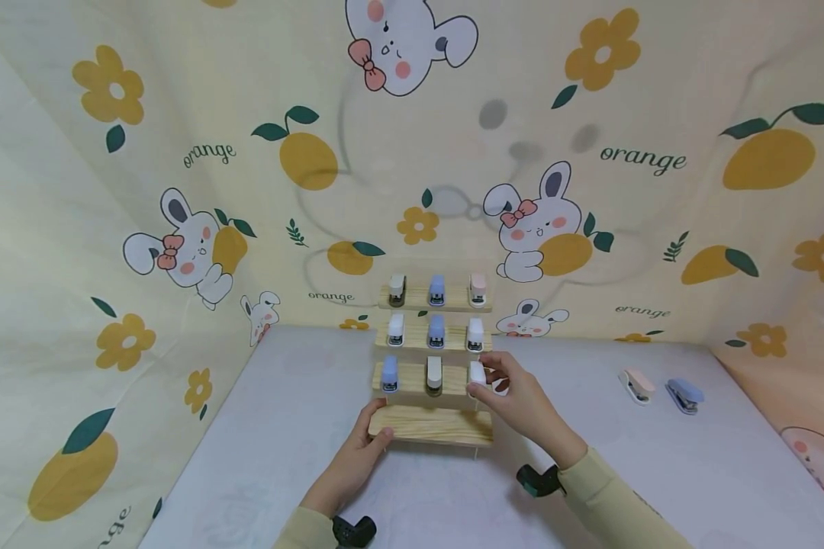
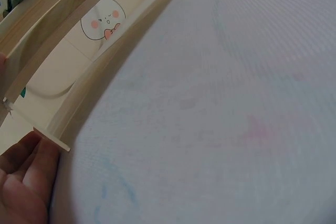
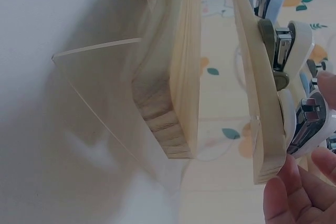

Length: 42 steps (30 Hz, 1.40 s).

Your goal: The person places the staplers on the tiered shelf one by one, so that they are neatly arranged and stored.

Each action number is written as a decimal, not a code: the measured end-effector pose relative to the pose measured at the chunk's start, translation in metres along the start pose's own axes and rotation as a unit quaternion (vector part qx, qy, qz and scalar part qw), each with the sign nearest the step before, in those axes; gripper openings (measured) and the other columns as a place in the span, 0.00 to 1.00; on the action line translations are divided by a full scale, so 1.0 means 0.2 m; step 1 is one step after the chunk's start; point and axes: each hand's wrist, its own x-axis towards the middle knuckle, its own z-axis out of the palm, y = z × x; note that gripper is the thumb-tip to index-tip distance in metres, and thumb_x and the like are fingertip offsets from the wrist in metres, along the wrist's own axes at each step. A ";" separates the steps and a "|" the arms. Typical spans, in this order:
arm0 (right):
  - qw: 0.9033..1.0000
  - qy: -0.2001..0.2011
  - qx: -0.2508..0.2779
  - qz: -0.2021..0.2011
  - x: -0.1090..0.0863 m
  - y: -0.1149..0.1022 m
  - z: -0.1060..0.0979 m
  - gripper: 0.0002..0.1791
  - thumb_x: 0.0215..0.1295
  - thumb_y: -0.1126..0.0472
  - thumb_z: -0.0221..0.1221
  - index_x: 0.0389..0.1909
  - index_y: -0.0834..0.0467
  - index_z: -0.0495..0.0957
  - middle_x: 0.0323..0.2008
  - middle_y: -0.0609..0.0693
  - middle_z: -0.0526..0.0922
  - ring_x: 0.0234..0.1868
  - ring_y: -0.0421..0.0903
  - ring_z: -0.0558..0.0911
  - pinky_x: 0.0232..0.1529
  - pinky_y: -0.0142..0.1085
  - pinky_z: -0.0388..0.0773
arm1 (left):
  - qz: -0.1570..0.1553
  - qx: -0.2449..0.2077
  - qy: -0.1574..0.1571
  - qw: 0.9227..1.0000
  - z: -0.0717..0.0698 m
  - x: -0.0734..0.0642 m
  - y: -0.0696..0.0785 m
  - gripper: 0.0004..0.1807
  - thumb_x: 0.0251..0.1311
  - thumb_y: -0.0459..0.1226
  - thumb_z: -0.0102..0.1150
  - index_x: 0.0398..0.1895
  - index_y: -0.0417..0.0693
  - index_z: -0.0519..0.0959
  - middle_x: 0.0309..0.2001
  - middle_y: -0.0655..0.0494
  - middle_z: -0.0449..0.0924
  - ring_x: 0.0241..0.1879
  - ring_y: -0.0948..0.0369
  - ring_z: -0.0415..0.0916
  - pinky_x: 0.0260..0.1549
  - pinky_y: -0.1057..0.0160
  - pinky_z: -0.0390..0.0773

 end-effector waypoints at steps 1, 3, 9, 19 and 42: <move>1.000 -0.001 0.001 0.001 0.00 0.00 0.00 0.35 0.58 0.42 0.66 0.60 0.56 0.69 0.47 0.47 0.80 0.42 0.43 0.76 0.44 0.46 0.77 | -0.001 0.000 0.001 1.000 0.00 0.00 0.00 0.30 0.72 0.45 0.49 0.73 0.60 0.53 0.75 0.44 0.46 0.73 0.43 0.41 0.67 0.39 0.46; 1.000 -0.002 0.000 0.002 0.00 0.00 0.00 0.35 0.58 0.42 0.66 0.61 0.56 0.69 0.48 0.46 0.79 0.43 0.43 0.76 0.44 0.44 0.77 | -0.002 0.002 0.003 1.000 0.00 -0.01 0.01 0.30 0.72 0.46 0.49 0.73 0.60 0.53 0.75 0.44 0.46 0.73 0.43 0.42 0.66 0.38 0.46; 1.000 0.000 -0.001 0.002 -0.01 0.00 -0.01 0.34 0.59 0.42 0.65 0.61 0.54 0.69 0.51 0.48 0.78 0.44 0.43 0.77 0.44 0.42 0.77 | -0.005 0.000 0.000 1.000 -0.01 0.01 0.00 0.30 0.72 0.45 0.49 0.73 0.59 0.53 0.75 0.44 0.46 0.73 0.43 0.42 0.67 0.39 0.46; 0.998 0.019 -0.041 0.036 -0.08 0.11 -0.13 0.33 0.60 0.40 0.63 0.60 0.55 0.69 0.49 0.52 0.79 0.44 0.51 0.79 0.44 0.49 0.77 | 0.001 0.012 -0.002 1.000 -0.01 0.09 -0.17 0.32 0.69 0.52 0.49 0.73 0.70 0.52 0.76 0.47 0.45 0.73 0.46 0.42 0.67 0.40 0.47; 0.980 0.069 -0.127 0.138 -0.24 0.50 -0.50 0.44 0.62 0.35 0.58 0.65 0.66 0.62 0.61 0.68 0.66 0.60 0.67 0.66 0.52 0.62 0.68 | 0.002 0.006 -0.008 1.000 -0.02 0.09 -0.15 0.31 0.71 0.49 0.49 0.73 0.65 0.52 0.75 0.44 0.45 0.73 0.45 0.44 0.66 0.40 0.49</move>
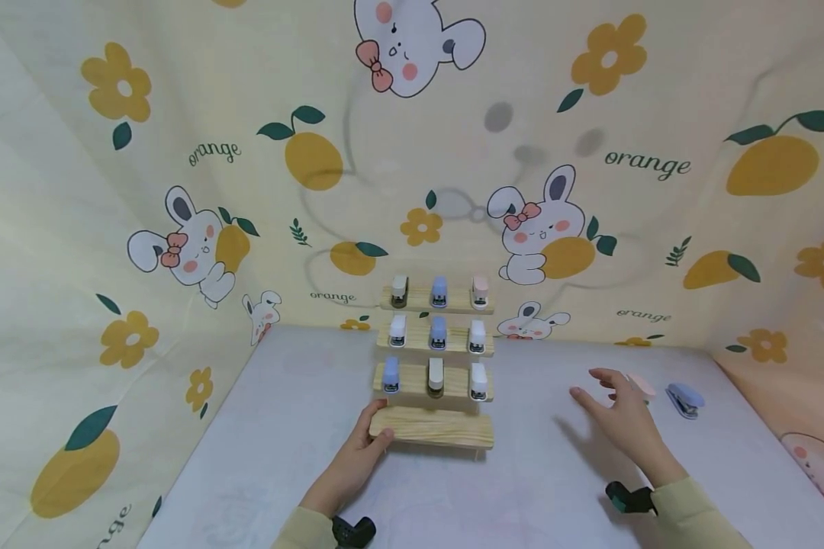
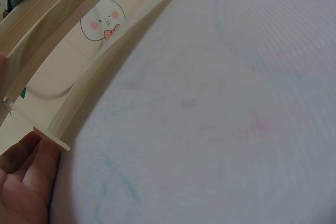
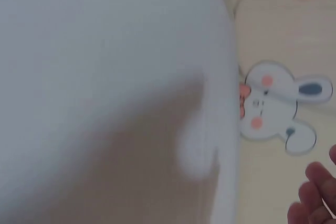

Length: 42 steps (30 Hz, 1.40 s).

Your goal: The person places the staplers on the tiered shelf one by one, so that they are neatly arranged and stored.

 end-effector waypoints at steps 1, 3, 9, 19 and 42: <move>1.000 0.007 -0.002 0.004 0.00 0.02 -0.01 0.44 0.62 0.36 0.58 0.65 0.66 0.62 0.62 0.69 0.65 0.60 0.68 0.65 0.52 0.63 0.68 | -0.002 -0.002 -0.001 1.000 0.00 0.00 0.00 0.31 0.71 0.48 0.49 0.73 0.64 0.52 0.75 0.44 0.45 0.73 0.45 0.44 0.67 0.40 0.49; 1.000 0.017 0.000 0.008 0.01 0.05 -0.04 0.44 0.63 0.37 0.58 0.65 0.67 0.62 0.63 0.70 0.64 0.61 0.70 0.64 0.52 0.65 0.66 | -0.001 -0.002 -0.002 1.000 0.00 0.00 0.01 0.31 0.71 0.48 0.49 0.73 0.63 0.52 0.75 0.44 0.45 0.73 0.45 0.44 0.67 0.41 0.49; 0.998 0.034 0.008 0.047 0.02 0.14 -0.09 0.47 0.64 0.36 0.56 0.68 0.69 0.58 0.66 0.74 0.58 0.64 0.74 0.58 0.55 0.69 0.59 | 0.007 -0.005 -0.001 1.000 0.00 0.00 -0.02 0.32 0.69 0.53 0.50 0.73 0.70 0.52 0.76 0.48 0.45 0.73 0.48 0.43 0.67 0.42 0.50; 0.995 0.032 0.021 0.092 0.04 0.24 -0.14 0.52 0.64 0.34 0.54 0.71 0.70 0.50 0.67 0.78 0.50 0.66 0.77 0.51 0.57 0.72 0.52 | 0.007 -0.005 0.001 1.000 0.01 0.00 -0.02 0.32 0.69 0.52 0.49 0.73 0.68 0.51 0.76 0.47 0.45 0.73 0.46 0.42 0.67 0.41 0.49; 0.986 -0.075 0.013 0.150 0.08 0.40 -0.14 0.59 0.63 0.28 0.47 0.74 0.68 0.34 0.67 0.79 0.45 0.62 0.74 0.56 0.54 0.70 0.59 | 0.006 -0.009 -0.005 1.000 0.01 0.00 -0.02 0.32 0.69 0.52 0.49 0.73 0.69 0.51 0.76 0.48 0.44 0.74 0.47 0.40 0.67 0.42 0.47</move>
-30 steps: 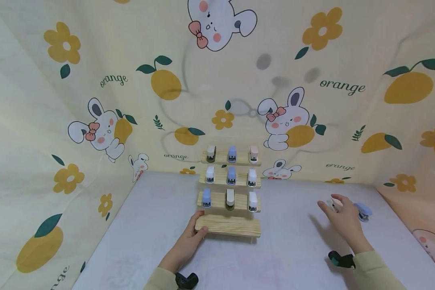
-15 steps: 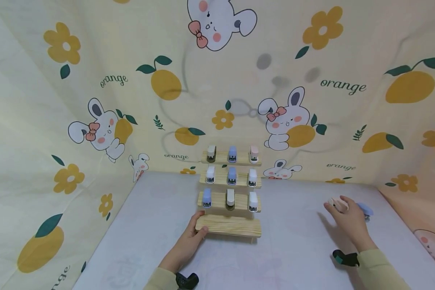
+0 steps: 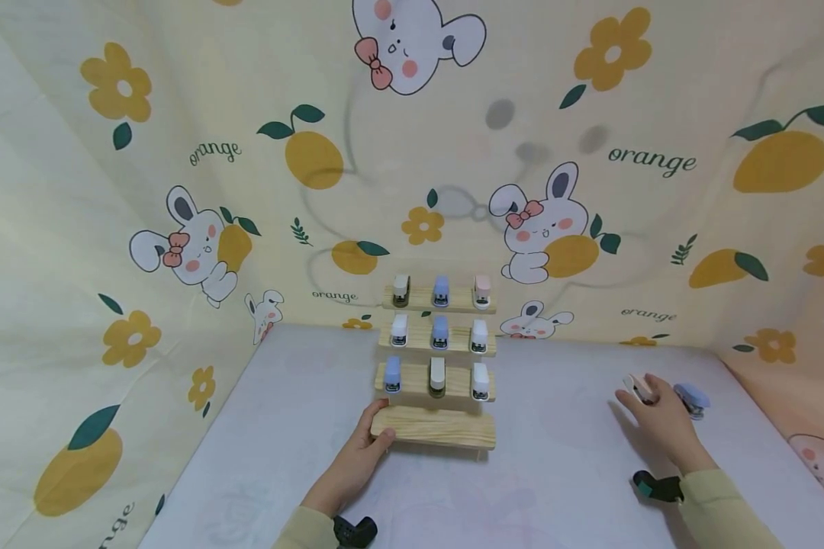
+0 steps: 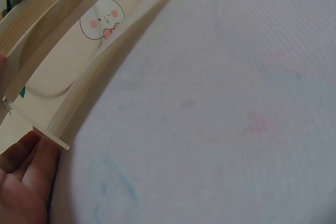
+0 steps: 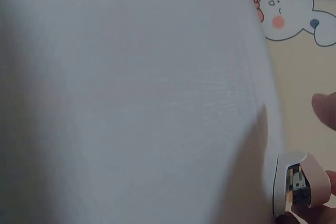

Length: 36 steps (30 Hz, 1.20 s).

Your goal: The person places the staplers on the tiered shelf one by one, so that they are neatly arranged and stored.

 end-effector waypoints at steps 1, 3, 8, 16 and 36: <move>1.000 -0.001 0.000 0.001 0.00 0.00 0.00 0.58 0.64 0.29 0.47 0.74 0.68 0.34 0.68 0.79 0.45 0.62 0.74 0.56 0.54 0.70 0.59 | -0.001 0.001 0.000 1.000 0.00 0.00 0.00 0.32 0.69 0.53 0.49 0.73 0.69 0.51 0.76 0.48 0.44 0.74 0.48 0.40 0.67 0.42 0.47; 1.000 -0.001 0.004 0.006 0.01 0.00 0.00 0.58 0.64 0.30 0.48 0.74 0.67 0.34 0.68 0.79 0.45 0.63 0.74 0.56 0.54 0.70 0.59 | -0.003 0.003 0.001 1.000 0.00 0.00 0.00 0.32 0.68 0.54 0.49 0.73 0.70 0.51 0.76 0.49 0.44 0.74 0.48 0.40 0.68 0.43 0.47; 1.000 0.002 0.012 0.011 0.02 0.01 0.00 0.56 0.66 0.32 0.49 0.73 0.69 0.35 0.67 0.79 0.48 0.62 0.73 0.58 0.55 0.68 0.62 | -0.009 0.004 0.003 1.000 0.00 0.00 0.00 0.33 0.68 0.55 0.49 0.73 0.70 0.52 0.76 0.50 0.44 0.74 0.48 0.40 0.68 0.43 0.47; 0.999 0.025 0.032 0.017 0.05 0.05 -0.01 0.50 0.68 0.39 0.52 0.72 0.71 0.43 0.63 0.76 0.56 0.56 0.66 0.65 0.49 0.57 0.73 | -0.008 0.005 0.003 1.000 0.00 0.00 0.00 0.33 0.68 0.55 0.49 0.73 0.69 0.52 0.76 0.50 0.44 0.74 0.49 0.40 0.68 0.43 0.47; 0.999 -0.050 0.016 -0.010 0.11 0.09 -0.03 0.60 0.64 0.32 0.52 0.73 0.68 0.30 0.68 0.78 0.45 0.65 0.76 0.53 0.58 0.68 0.58 | 0.000 0.000 0.005 1.000 0.00 0.00 0.02 0.32 0.68 0.53 0.50 0.73 0.68 0.52 0.76 0.49 0.45 0.73 0.48 0.44 0.67 0.42 0.51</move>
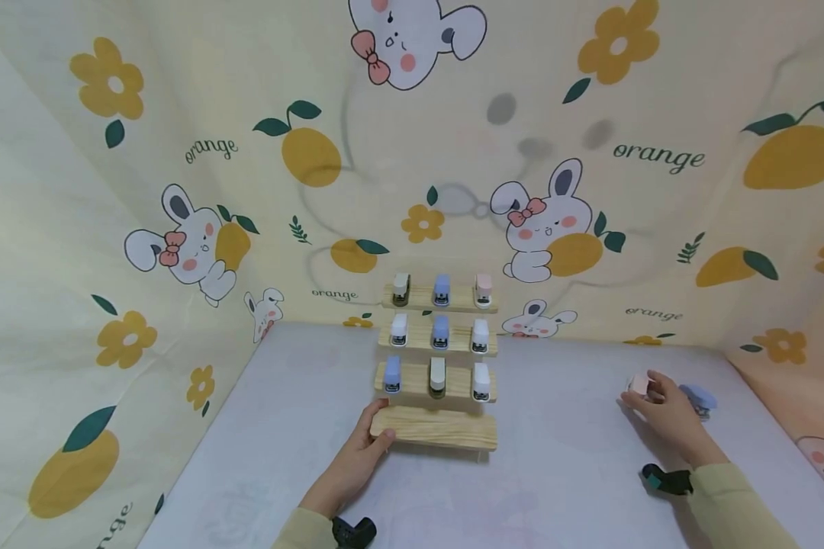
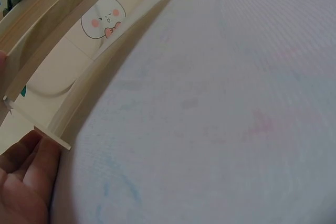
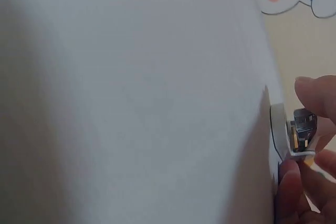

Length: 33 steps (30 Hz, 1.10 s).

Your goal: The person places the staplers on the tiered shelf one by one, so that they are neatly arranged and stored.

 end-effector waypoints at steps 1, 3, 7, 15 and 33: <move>1.000 0.004 -0.001 0.000 -0.01 -0.01 0.01 0.60 0.64 0.32 0.52 0.73 0.69 0.31 0.68 0.79 0.46 0.65 0.76 0.54 0.58 0.67 0.59 | 0.001 0.000 0.000 1.000 0.00 0.00 0.00 0.33 0.68 0.53 0.50 0.73 0.68 0.52 0.76 0.49 0.45 0.73 0.48 0.43 0.67 0.42 0.50; 1.000 0.008 -0.005 -0.004 -0.03 -0.03 0.02 0.60 0.63 0.32 0.53 0.73 0.71 0.34 0.67 0.79 0.48 0.64 0.75 0.56 0.58 0.66 0.61 | 0.002 0.000 0.001 1.000 0.00 0.00 0.00 0.33 0.69 0.53 0.50 0.73 0.67 0.52 0.76 0.49 0.45 0.73 0.48 0.43 0.67 0.42 0.50; 1.000 0.011 -0.015 -0.015 -0.09 -0.08 0.07 0.58 0.64 0.33 0.54 0.72 0.72 0.38 0.65 0.78 0.53 0.62 0.73 0.61 0.56 0.63 0.67 | 0.003 0.000 0.000 1.000 0.00 0.00 0.00 0.32 0.69 0.52 0.50 0.73 0.67 0.52 0.76 0.48 0.44 0.73 0.48 0.42 0.67 0.41 0.50; 0.999 0.008 -0.006 -0.041 -0.21 -0.22 0.19 0.54 0.60 0.34 0.59 0.72 0.66 0.47 0.65 0.70 0.59 0.58 0.63 0.69 0.48 0.51 0.76 | 0.004 0.001 0.000 1.000 0.00 -0.01 0.00 0.32 0.69 0.52 0.51 0.73 0.66 0.53 0.76 0.48 0.44 0.74 0.47 0.40 0.67 0.41 0.46; 0.983 0.034 0.043 -0.174 -0.49 -0.61 0.47 0.36 0.52 0.45 0.71 0.56 0.56 0.67 0.50 0.55 0.76 0.38 0.45 0.78 0.34 0.32 0.77 | 0.002 0.017 0.012 1.000 0.01 -0.01 0.00 0.35 0.71 0.46 0.50 0.76 0.64 0.47 0.76 0.44 0.43 0.73 0.43 0.39 0.66 0.37 0.44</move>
